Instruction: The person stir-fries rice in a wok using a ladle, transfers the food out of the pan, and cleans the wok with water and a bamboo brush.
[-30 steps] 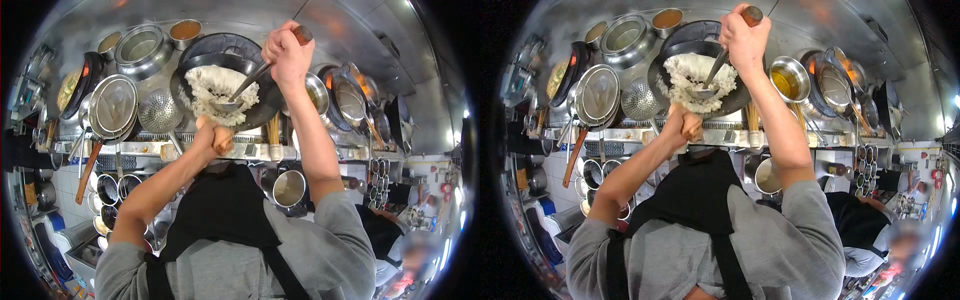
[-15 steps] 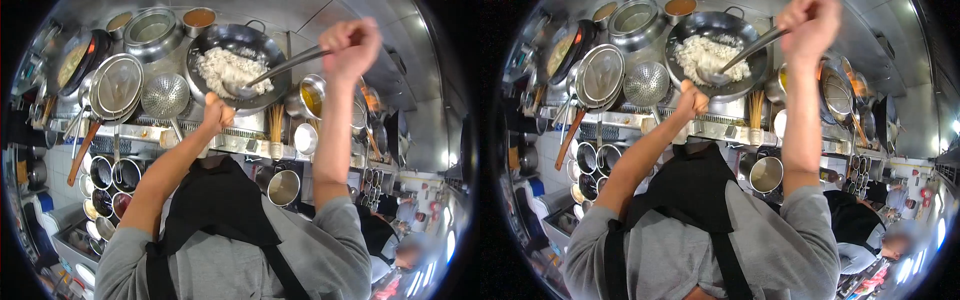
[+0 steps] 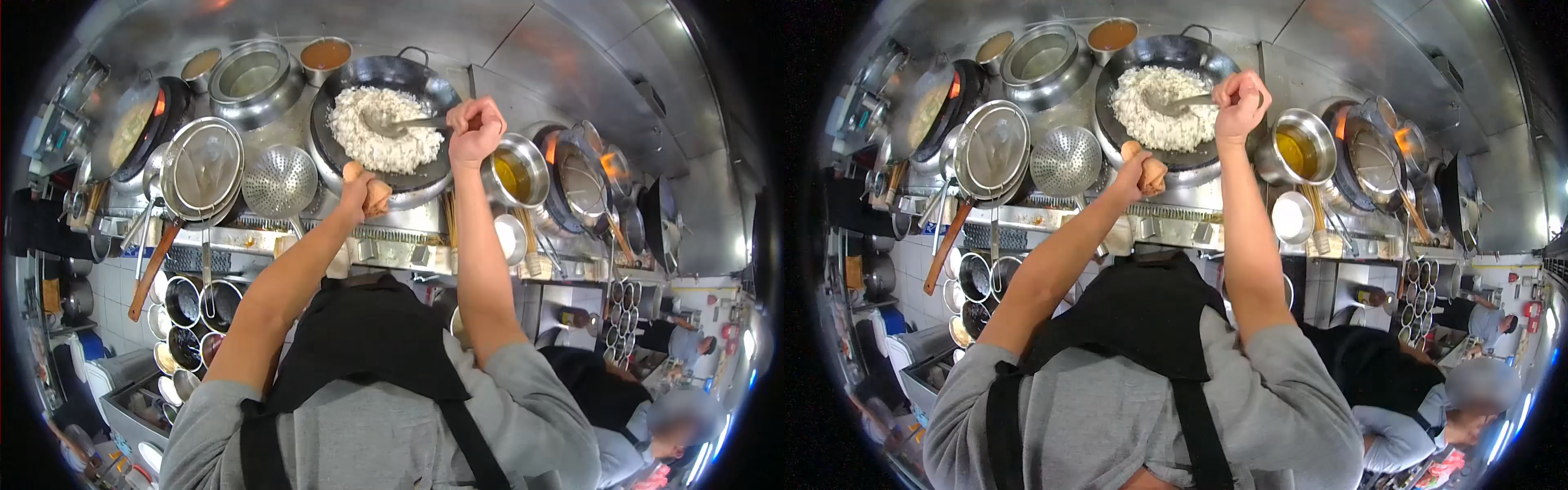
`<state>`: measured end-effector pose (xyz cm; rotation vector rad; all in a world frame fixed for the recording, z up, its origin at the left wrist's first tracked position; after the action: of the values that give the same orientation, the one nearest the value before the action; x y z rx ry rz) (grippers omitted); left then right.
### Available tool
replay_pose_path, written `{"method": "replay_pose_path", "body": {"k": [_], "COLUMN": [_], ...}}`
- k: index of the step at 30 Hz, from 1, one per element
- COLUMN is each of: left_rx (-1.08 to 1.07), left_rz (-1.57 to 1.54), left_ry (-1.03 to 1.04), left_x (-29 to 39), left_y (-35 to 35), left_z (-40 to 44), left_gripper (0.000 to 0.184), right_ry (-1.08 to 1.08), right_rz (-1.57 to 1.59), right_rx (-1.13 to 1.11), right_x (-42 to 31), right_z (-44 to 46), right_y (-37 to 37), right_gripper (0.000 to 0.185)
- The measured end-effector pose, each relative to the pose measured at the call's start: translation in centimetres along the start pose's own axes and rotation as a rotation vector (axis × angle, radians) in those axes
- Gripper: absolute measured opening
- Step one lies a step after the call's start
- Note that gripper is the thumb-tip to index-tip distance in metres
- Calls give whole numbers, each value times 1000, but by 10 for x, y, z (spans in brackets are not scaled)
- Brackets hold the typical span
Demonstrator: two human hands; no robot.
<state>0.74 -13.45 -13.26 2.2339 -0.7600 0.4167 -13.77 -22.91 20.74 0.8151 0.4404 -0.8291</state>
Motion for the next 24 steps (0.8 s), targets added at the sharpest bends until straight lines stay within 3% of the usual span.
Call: {"method": "replay_pose_path", "body": {"k": [2,5,11,13,16,19,22,23,24], "left_rx": [7,3,11,191,190,252,254,255,270], "left_rz": [-18,-32,-73,-4,-131,-175,-173,-178,-84], "left_ry": [-34,-64,-88,-137,-80,-27,-1,0,-12], "left_x": [11,6,7,10,-1,-1,-1,2,5], "left_y": [17,10,22,20,11,8,8,14,17], "left_z": [-49,-44,-47,-49,-14,-5,-8,-26,-41], "left_gripper": [32,34,34,35,33,31,28,28,25], "right_ry": [91,158,46,4,-25,-197,-357,-213,-110], "right_rz": [14,-23,-51,-13,-15,46,-120,-181,72], "right_rx": [-10,10,-15,105,-83,-232,9,-193,-196], "right_x": [8,12,3,-32,-124,-152,-35,13,42], "right_z": [20,36,34,55,80,67,20,6,10], "right_y": [0,4,2,7,66,89,38,41,29], "right_gripper": [33,31,32,32,39,40,18,13,13]}}
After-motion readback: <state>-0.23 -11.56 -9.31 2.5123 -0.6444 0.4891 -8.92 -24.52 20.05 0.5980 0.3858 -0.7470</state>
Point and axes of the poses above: each hand's wrist, its own z-axis towards the middle knuckle, its own y-axis out of the palm, x = y × z, the point moved 8 cm from there along z, towards the middle knuckle
